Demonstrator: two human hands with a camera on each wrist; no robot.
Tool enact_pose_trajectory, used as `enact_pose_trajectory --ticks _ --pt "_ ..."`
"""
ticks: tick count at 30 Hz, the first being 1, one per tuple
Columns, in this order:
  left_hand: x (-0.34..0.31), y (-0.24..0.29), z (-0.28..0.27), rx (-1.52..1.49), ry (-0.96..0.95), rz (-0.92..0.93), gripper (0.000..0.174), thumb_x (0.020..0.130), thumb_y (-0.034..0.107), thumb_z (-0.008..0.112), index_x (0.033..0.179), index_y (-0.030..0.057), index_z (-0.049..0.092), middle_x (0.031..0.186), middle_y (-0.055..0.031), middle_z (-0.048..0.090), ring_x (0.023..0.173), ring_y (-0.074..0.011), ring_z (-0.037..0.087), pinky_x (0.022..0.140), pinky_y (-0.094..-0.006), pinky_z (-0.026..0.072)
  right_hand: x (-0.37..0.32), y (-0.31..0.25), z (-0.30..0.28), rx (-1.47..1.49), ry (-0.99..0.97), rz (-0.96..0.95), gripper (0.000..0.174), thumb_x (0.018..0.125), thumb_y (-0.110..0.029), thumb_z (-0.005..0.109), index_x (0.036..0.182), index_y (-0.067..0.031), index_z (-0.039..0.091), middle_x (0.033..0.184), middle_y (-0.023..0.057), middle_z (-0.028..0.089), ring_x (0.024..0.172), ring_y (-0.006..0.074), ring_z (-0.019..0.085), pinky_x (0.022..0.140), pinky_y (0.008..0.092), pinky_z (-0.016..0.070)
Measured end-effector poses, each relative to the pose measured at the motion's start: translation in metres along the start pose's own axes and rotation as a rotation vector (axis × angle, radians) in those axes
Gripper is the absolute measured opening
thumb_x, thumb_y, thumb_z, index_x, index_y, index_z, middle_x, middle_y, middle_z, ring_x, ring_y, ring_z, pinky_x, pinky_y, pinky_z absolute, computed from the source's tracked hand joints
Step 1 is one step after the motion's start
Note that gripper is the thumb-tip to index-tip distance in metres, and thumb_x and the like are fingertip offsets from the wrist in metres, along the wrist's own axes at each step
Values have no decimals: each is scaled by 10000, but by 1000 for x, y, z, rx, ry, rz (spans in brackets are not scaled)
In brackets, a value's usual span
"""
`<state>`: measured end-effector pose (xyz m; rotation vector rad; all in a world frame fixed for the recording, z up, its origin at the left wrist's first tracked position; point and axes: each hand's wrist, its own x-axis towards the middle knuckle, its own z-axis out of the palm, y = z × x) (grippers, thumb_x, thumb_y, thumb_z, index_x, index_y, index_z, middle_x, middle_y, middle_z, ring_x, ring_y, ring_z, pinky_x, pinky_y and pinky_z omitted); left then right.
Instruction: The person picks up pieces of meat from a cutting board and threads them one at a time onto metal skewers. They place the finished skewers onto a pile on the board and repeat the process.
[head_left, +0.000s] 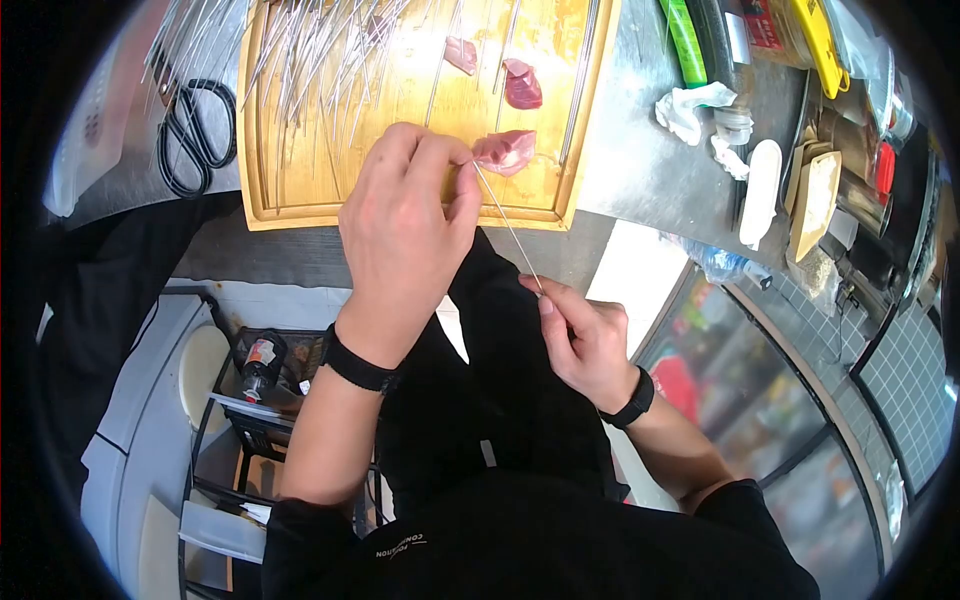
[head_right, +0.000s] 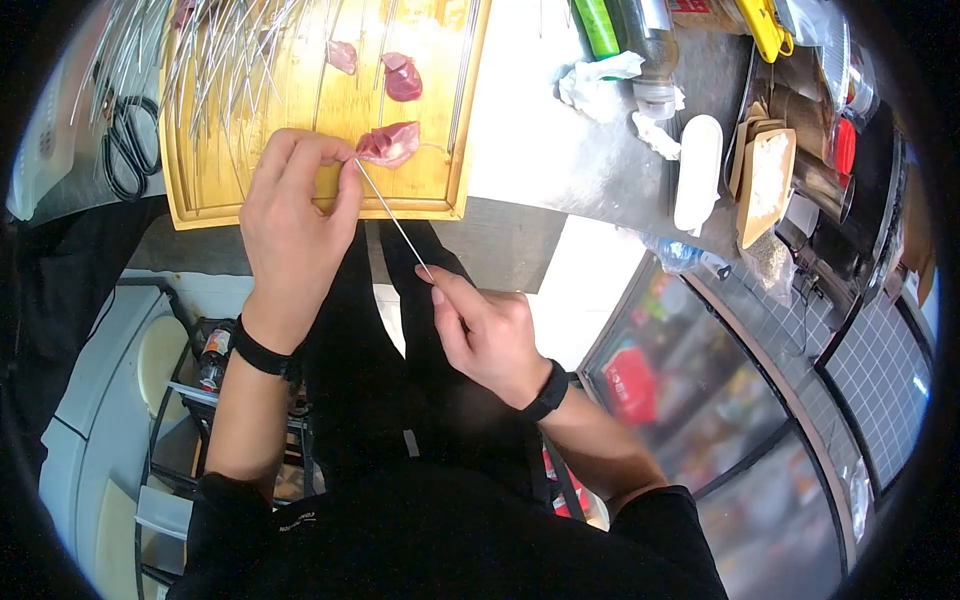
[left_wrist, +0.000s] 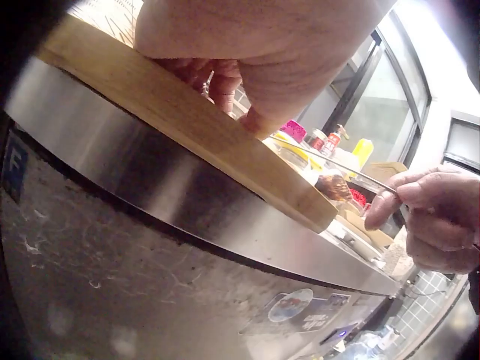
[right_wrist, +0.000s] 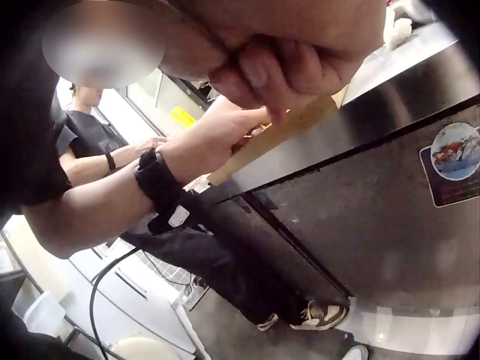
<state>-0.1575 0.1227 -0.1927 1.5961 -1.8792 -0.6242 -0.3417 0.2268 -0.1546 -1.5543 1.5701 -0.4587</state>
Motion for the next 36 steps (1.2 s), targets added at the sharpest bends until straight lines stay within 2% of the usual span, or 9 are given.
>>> enact_pose_trajectory --ticks 14,16,25,31,36 --pt "1 0 -2 24 -17 21 110 817 53 729 869 74 634 873 -81 568 808 -278 628 654 -395 498 3 -1 9 -25 19 17 166 943 -20 600 1074 -17 703 620 133 627 529 268 664 520 360 516" --pt "2 2 -4 37 -56 -5 130 825 15 714 921 62 640 914 -81 603 830 -295 649 701 -377 507 4 -1 9 -25 27 10 158 943 -20 598 1063 -19 702 622 135 627 531 270 665 520 362 516" --pt "2 2 -3 33 -55 7 134 823 13 715 925 56 638 913 -80 608 835 -300 646 704 -382 505 17 3 14 -95 32 -16 99 934 -29 629 1025 -42 666 620 134 624 541 279 663 507 377 508" --pt "0 2 -5 -41 -100 -1 129 824 -3 703 915 43 624 909 -96 607 847 -310 642 719 -384 502 38 -7 20 -118 111 -73 56 945 -62 626 993 -58 655 654 138 642 554 288 665 517 387 515" --pt "2 15 -14 -103 -170 32 121 830 -3 696 909 30 611 898 -99 600 784 -283 615 706 -372 494 37 -13 18 59 118 -1 65 963 -58 601 987 -44 660 661 130 632 535 271 653 516 361 508"
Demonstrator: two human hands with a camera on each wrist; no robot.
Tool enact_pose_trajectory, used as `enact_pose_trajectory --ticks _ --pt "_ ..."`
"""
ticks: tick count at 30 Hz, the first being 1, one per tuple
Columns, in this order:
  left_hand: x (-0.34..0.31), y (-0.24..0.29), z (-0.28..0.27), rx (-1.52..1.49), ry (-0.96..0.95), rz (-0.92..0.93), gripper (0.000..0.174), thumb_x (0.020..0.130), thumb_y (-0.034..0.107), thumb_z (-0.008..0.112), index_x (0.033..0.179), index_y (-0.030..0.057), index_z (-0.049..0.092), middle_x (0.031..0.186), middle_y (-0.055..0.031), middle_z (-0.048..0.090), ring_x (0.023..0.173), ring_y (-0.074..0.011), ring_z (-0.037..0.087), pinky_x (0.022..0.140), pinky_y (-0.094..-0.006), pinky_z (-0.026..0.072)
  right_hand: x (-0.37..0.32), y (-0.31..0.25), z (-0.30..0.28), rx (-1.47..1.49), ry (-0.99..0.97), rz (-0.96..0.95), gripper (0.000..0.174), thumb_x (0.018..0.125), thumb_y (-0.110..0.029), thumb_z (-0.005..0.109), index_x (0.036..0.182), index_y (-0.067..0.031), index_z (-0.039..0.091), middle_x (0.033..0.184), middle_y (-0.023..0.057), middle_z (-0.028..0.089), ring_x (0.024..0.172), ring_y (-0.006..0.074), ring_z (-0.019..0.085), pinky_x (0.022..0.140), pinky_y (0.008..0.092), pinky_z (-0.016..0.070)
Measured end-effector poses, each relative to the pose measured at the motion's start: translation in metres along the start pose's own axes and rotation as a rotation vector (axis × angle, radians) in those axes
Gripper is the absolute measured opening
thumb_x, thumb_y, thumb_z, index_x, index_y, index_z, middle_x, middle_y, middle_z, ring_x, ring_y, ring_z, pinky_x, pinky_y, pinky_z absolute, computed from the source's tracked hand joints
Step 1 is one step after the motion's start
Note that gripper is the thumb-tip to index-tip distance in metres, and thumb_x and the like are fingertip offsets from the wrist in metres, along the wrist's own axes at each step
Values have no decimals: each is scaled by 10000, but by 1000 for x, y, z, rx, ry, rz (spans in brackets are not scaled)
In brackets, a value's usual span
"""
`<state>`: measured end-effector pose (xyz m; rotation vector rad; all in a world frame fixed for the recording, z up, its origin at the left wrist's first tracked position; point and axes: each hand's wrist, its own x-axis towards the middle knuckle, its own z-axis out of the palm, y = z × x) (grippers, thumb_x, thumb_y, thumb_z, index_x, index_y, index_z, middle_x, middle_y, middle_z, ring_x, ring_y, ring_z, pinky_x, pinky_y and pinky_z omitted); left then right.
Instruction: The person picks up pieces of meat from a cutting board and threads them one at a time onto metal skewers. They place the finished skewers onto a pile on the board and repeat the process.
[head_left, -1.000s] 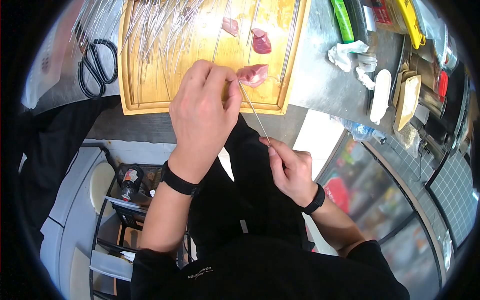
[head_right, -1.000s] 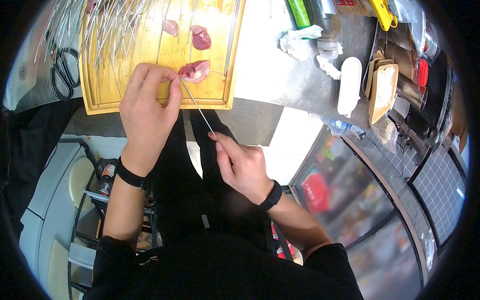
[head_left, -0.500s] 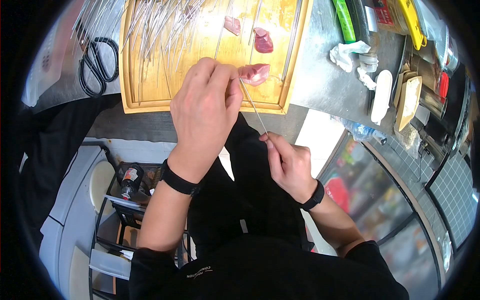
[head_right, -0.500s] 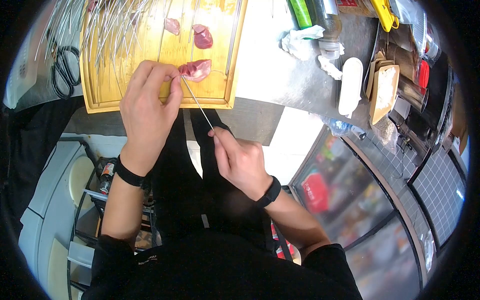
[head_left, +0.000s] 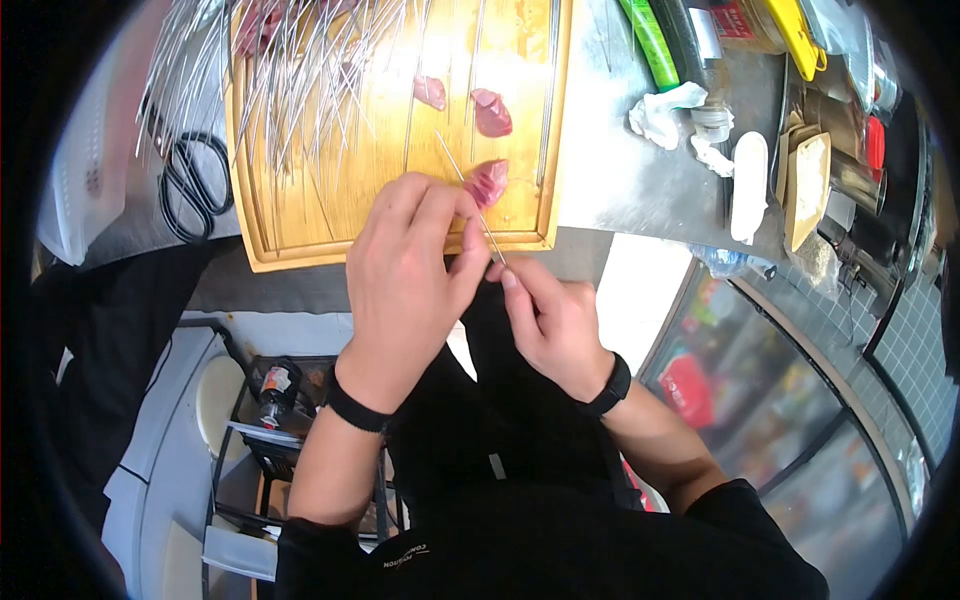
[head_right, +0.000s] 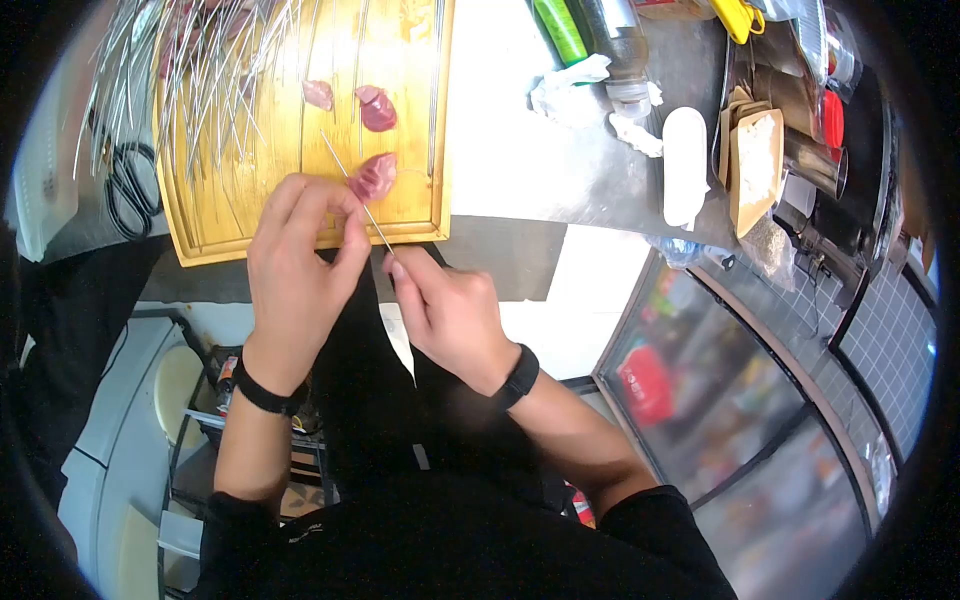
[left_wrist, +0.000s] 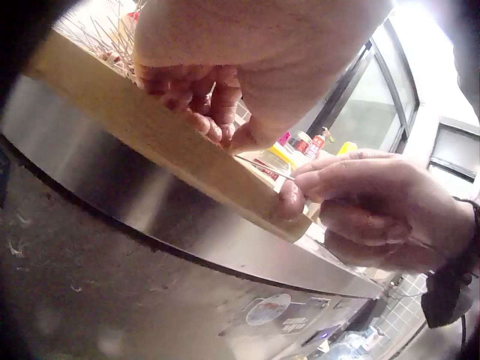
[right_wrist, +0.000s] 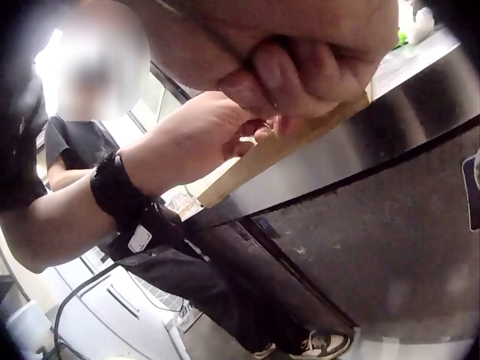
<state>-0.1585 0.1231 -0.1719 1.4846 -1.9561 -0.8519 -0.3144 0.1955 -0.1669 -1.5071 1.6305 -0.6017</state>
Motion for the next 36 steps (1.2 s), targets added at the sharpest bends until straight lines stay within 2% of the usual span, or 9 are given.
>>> enact_pose_trajectory --ticks 3,5,7,9,12,18,25,27,36 --pt "11 8 -6 -96 -45 -7 128 838 -12 689 946 19 627 912 -101 601 721 -252 571 682 -348 481 -17 0 -8 179 70 83 99 974 -31 579 987 -32 677 635 109 595 495 233 617 511 325 484" --pt "23 13 -1 -32 73 -2 168 850 -43 664 1006 19 654 942 -96 617 758 -254 607 692 -348 501 -29 6 -10 235 107 84 132 977 -7 561 993 -14 691 592 78 547 466 170 569 493 292 445" --pt "38 10 9 64 102 104 184 853 -49 659 1023 22 663 951 -92 623 782 -253 624 703 -350 514 -38 11 -11 241 168 25 199 1016 -12 477 985 18 672 501 -27 466 420 44 455 439 226 351" --pt "48 3 18 159 130 205 201 857 -55 654 1040 26 672 959 -88 629 805 -251 641 713 -351 526 -45 12 -15 272 201 40 208 1018 -10 467 985 23 669 498 -29 464 411 44 440 433 222 336" --pt "53 -2 21 273 100 297 185 856 -35 668 1023 45 679 993 -76 640 879 -262 665 755 -363 546 -48 12 -26 281 186 146 168 1003 -17 526 1020 1 693 524 11 514 453 85 523 476 245 411" --pt "30 13 13 266 -129 153 189 838 40 729 1020 73 689 1004 -72 629 902 -269 662 728 -359 543 -42 17 -31 240 156 128 149 984 -3 552 1020 -12 697 537 41 524 446 108 521 479 255 412" --pt "7 -5 8 129 -2 -92 246 806 9 777 1028 69 690 977 -86 617 845 -264 657 656 -342 517 -37 21 -32 -6 26 17 99 943 -16 614 997 -30 695 581 87 589 465 213 602 481 310 460" --pt "10 -9 12 129 63 64 195 819 4 767 989 58 688 946 -82 615 806 -249 656 643 -339 515 -37 19 -32 -40 0 38 91 939 -21 618 993 -32 690 589 93 602 480 225 618 484 322 471" --pt "10 -10 14 213 74 56 148 796 20 759 891 86 667 900 -47 619 822 -257 656 671 -360 521 -39 17 -28 -78 -30 57 91 936 -24 610 991 -37 682 600 96 618 501 244 640 500 341 497"
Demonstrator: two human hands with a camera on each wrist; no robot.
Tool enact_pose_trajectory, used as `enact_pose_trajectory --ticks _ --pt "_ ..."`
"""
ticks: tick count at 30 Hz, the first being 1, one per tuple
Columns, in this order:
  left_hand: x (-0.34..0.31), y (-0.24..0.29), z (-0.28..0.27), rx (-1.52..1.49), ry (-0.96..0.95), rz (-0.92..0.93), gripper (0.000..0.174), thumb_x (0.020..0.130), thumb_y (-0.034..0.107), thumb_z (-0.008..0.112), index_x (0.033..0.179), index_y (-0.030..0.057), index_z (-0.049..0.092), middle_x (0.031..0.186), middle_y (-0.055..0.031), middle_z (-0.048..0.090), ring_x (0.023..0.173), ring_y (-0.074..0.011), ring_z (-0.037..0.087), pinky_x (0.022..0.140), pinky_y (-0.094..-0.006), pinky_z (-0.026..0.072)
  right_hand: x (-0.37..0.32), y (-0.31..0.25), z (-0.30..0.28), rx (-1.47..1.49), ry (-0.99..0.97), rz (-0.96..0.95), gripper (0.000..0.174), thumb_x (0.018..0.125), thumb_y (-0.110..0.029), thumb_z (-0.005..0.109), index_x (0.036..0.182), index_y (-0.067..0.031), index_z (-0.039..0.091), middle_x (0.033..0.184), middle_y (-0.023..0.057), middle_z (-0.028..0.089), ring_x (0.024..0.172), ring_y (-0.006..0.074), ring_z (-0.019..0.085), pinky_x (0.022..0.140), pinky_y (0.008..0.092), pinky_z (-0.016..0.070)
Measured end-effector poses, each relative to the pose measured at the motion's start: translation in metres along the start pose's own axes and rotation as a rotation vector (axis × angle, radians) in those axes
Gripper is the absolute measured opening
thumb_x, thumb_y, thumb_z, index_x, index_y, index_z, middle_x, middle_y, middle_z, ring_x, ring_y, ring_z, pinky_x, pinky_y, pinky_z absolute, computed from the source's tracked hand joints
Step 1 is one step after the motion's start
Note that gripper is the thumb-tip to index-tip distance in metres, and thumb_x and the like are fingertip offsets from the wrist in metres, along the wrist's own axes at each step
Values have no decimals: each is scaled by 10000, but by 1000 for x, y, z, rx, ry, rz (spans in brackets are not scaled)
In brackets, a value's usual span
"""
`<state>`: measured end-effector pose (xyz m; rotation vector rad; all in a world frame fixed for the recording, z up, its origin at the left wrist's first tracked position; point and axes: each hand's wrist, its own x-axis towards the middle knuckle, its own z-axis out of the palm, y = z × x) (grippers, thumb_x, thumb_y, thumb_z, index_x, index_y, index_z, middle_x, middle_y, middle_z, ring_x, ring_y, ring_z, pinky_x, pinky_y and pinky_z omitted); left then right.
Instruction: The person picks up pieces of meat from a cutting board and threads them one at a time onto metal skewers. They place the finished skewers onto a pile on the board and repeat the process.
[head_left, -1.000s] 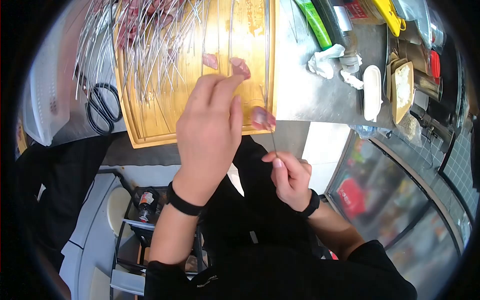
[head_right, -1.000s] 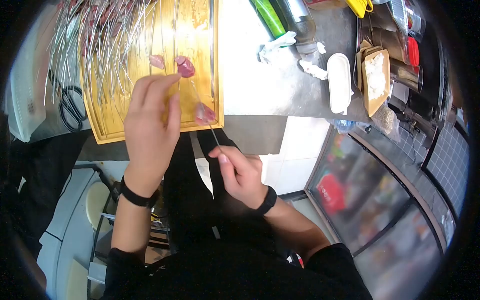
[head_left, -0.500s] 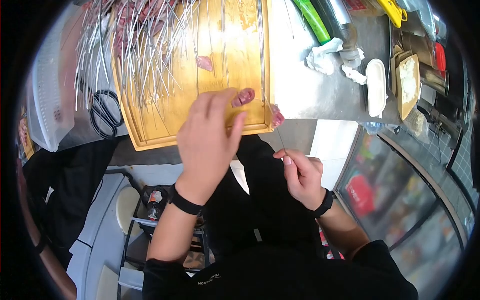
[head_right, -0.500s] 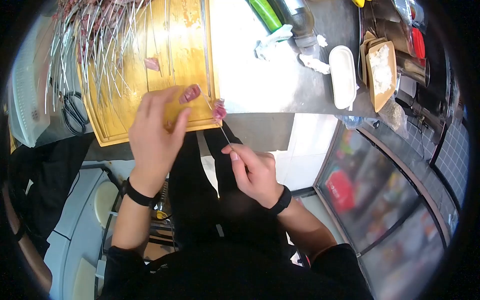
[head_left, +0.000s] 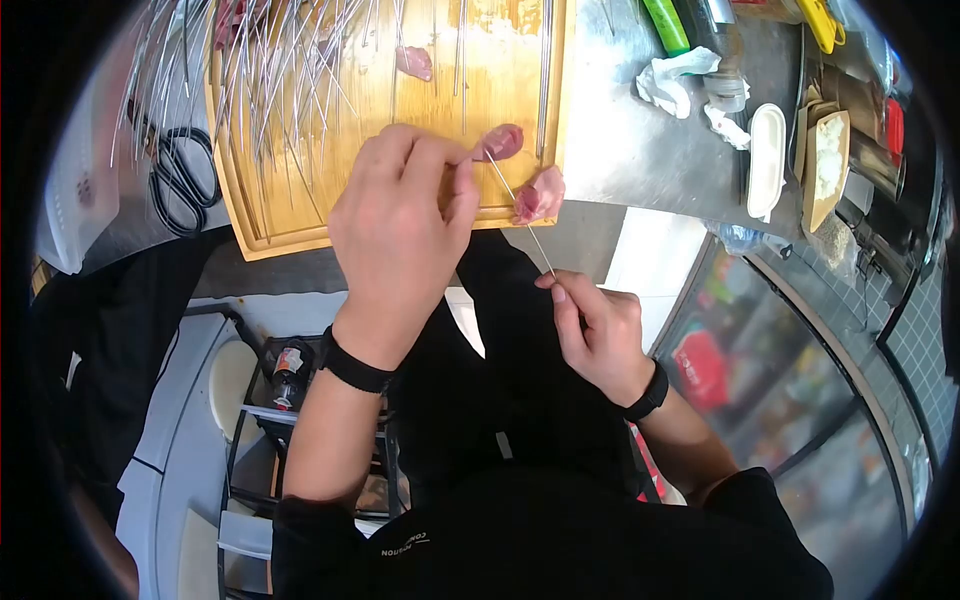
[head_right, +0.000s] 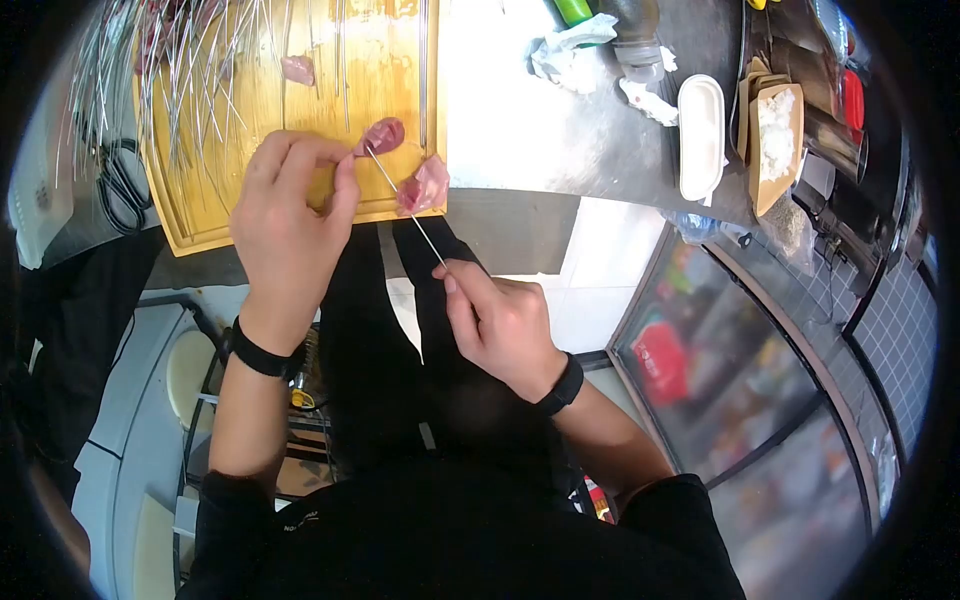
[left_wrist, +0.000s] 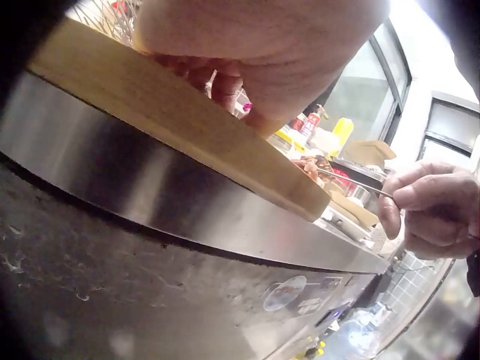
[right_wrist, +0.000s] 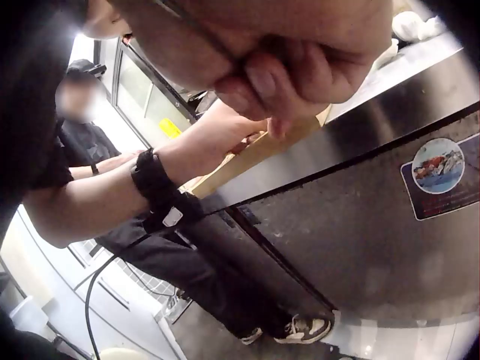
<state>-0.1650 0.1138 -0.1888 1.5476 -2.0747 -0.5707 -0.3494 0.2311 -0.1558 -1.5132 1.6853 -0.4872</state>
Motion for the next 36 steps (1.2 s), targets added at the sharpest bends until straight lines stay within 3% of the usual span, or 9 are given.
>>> enact_pose_trajectory --ticks 7,13,15,19,22,24,32,34,36 --pt "9 14 -4 -119 41 54 159 812 32 743 937 80 656 893 -56 619 817 -271 652 682 -378 524 -5 -2 -6 81 43 -14 118 951 -7 589 1005 -29 692 573 68 581 467 186 606 486 301 468" --pt "13 10 6 -144 -116 153 170 826 44 746 968 62 655 904 -66 638 788 -262 648 657 -360 520 -2 -5 -7 119 88 30 144 962 11 562 1001 -18 698 574 53 573 470 159 598 486 285 454" --pt "6 16 -3 15 -242 10 136 821 84 732 938 93 664 929 -63 658 846 -224 665 651 -346 533 -2 -4 -6 115 100 35 145 962 11 561 1000 -19 698 575 55 573 471 158 598 486 286 454" --pt "2 22 -16 -50 -224 -95 132 815 78 738 924 86 663 981 -66 656 863 -232 654 666 -353 533 -1 -2 -6 119 104 67 147 961 7 564 1001 -25 702 577 53 575 475 160 602 489 287 456" --pt "9 4 -16 -45 -107 81 162 831 39 736 974 61 664 1038 -95 629 865 -274 643 694 -376 523 1 -2 -7 102 101 47 143 963 2 567 1000 -28 702 575 50 576 474 158 601 489 290 458" --pt "13 -5 -16 -51 -264 240 196 819 57 757 995 69 672 1089 -107 608 916 -300 636 722 -388 525 2 -4 -6 106 95 51 142 965 -1 566 1001 -28 701 573 48 575 471 156 600 488 291 458" --pt "1 -2 -19 56 -90 -8 248 797 112 814 1004 83 680 1001 -84 613 900 -298 645 731 -376 528 8 2 -2 62 62 -76 148 949 21 557 975 -13 699 535 40 523 438 139 560 477 271 430" --pt "-5 -3 -18 40 -81 -31 243 800 114 816 999 83 680 990 -82 613 898 -294 648 732 -374 528 7 3 -4 5 -17 -68 84 923 -23 621 970 -27 691 604 98 626 494 231 643 488 329 495" --pt "-9 -8 -14 9 -20 -17 196 782 106 800 939 93 683 945 -58 599 873 -264 624 693 -366 509 6 3 -3 -7 -40 -62 84 921 -24 621 969 -27 691 607 101 631 498 234 647 491 331 500"
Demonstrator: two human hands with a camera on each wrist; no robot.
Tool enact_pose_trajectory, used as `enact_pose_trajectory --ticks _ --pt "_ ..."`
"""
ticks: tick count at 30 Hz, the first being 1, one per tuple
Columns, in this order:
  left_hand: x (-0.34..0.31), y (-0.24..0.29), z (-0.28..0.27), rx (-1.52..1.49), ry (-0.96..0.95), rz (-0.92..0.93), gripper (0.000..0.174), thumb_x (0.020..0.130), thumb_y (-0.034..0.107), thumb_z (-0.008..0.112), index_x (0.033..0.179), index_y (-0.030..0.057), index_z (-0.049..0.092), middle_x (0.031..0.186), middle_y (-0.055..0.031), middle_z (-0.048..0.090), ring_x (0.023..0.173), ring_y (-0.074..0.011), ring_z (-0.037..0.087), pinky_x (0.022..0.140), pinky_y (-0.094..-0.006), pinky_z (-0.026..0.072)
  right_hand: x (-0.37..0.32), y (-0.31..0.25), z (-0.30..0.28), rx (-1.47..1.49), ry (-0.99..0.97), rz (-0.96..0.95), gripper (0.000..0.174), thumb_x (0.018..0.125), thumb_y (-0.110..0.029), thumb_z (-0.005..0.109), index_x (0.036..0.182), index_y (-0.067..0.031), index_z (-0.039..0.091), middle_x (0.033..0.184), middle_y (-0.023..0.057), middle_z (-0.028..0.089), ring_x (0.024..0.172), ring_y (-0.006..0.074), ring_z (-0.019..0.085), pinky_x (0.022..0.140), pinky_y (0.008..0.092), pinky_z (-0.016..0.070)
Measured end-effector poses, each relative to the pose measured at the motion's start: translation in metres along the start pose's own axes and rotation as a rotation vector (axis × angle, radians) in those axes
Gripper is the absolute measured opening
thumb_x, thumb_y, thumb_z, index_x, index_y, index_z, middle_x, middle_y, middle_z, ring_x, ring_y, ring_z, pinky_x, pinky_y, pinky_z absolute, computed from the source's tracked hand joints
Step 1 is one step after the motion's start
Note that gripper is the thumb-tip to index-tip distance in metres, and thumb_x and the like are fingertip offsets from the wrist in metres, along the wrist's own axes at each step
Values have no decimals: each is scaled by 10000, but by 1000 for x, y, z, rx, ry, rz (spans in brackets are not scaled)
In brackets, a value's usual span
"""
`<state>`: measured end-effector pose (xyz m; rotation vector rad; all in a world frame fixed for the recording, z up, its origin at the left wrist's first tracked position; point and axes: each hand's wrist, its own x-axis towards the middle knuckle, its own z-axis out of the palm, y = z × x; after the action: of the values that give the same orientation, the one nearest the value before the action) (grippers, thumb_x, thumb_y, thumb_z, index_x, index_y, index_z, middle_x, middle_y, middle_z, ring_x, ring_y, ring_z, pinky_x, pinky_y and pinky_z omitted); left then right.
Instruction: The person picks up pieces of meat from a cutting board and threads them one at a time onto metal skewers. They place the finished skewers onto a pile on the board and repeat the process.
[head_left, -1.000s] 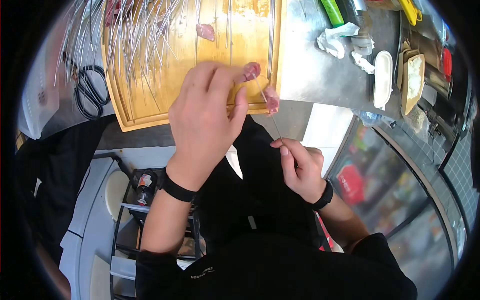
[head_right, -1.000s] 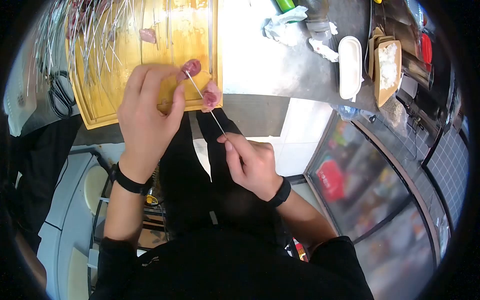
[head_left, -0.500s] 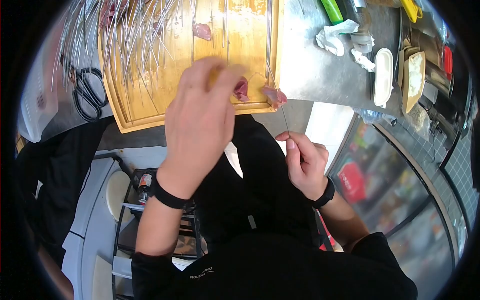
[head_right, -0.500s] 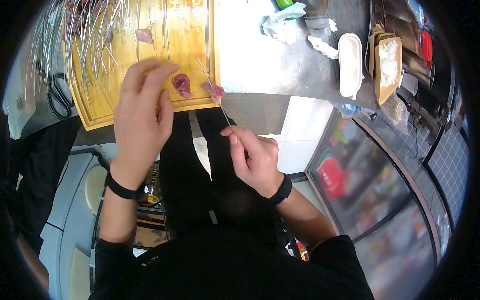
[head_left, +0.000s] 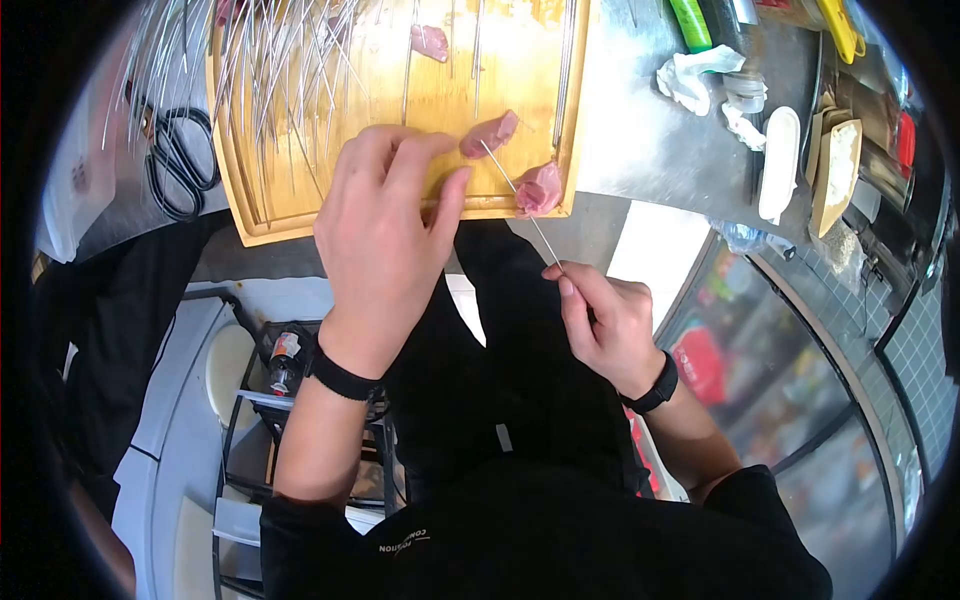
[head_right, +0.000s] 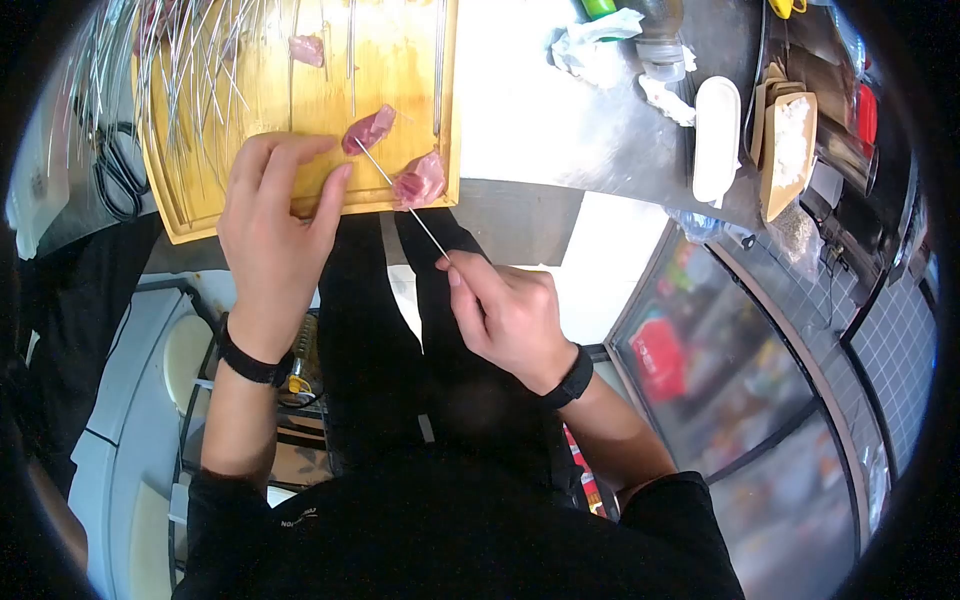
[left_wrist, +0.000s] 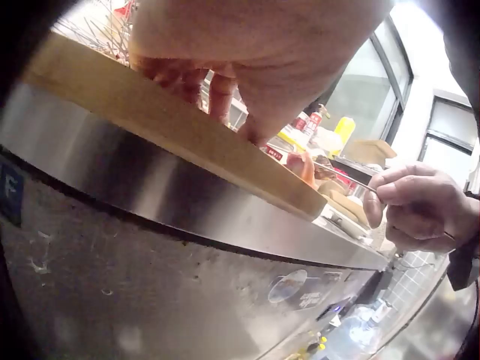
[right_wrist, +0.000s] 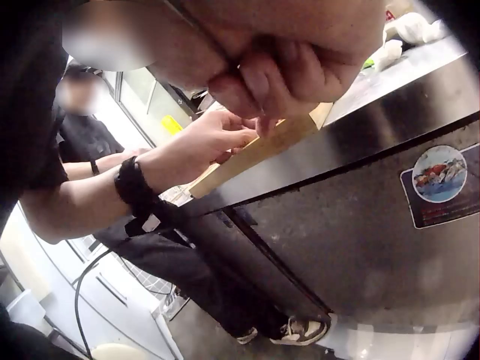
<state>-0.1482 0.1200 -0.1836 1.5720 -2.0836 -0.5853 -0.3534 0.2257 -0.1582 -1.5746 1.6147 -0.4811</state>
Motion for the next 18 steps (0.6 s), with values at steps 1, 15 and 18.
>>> enact_pose_trajectory --ticks 1,15,18 --pt "0 -1 2 1 -2 -6 196 782 106 800 939 93 683 945 -58 599 873 -264 624 693 -366 509 0 0 1 -13 -17 2 85 919 -25 622 969 -26 691 610 103 636 502 236 651 494 332 504" --pt "8 2 11 -114 74 -61 140 804 47 764 911 92 685 926 -61 619 863 -270 636 700 -368 520 0 2 0 -30 -26 -8 72 911 -25 629 961 -31 680 590 93 623 497 235 648 488 338 503" --pt "9 -2 12 -159 96 49 156 822 -6 770 950 32 690 956 -79 668 818 -227 642 687 -315 505 0 2 1 -37 -21 -14 70 910 -26 630 962 -34 678 588 96 621 497 239 647 487 339 503"
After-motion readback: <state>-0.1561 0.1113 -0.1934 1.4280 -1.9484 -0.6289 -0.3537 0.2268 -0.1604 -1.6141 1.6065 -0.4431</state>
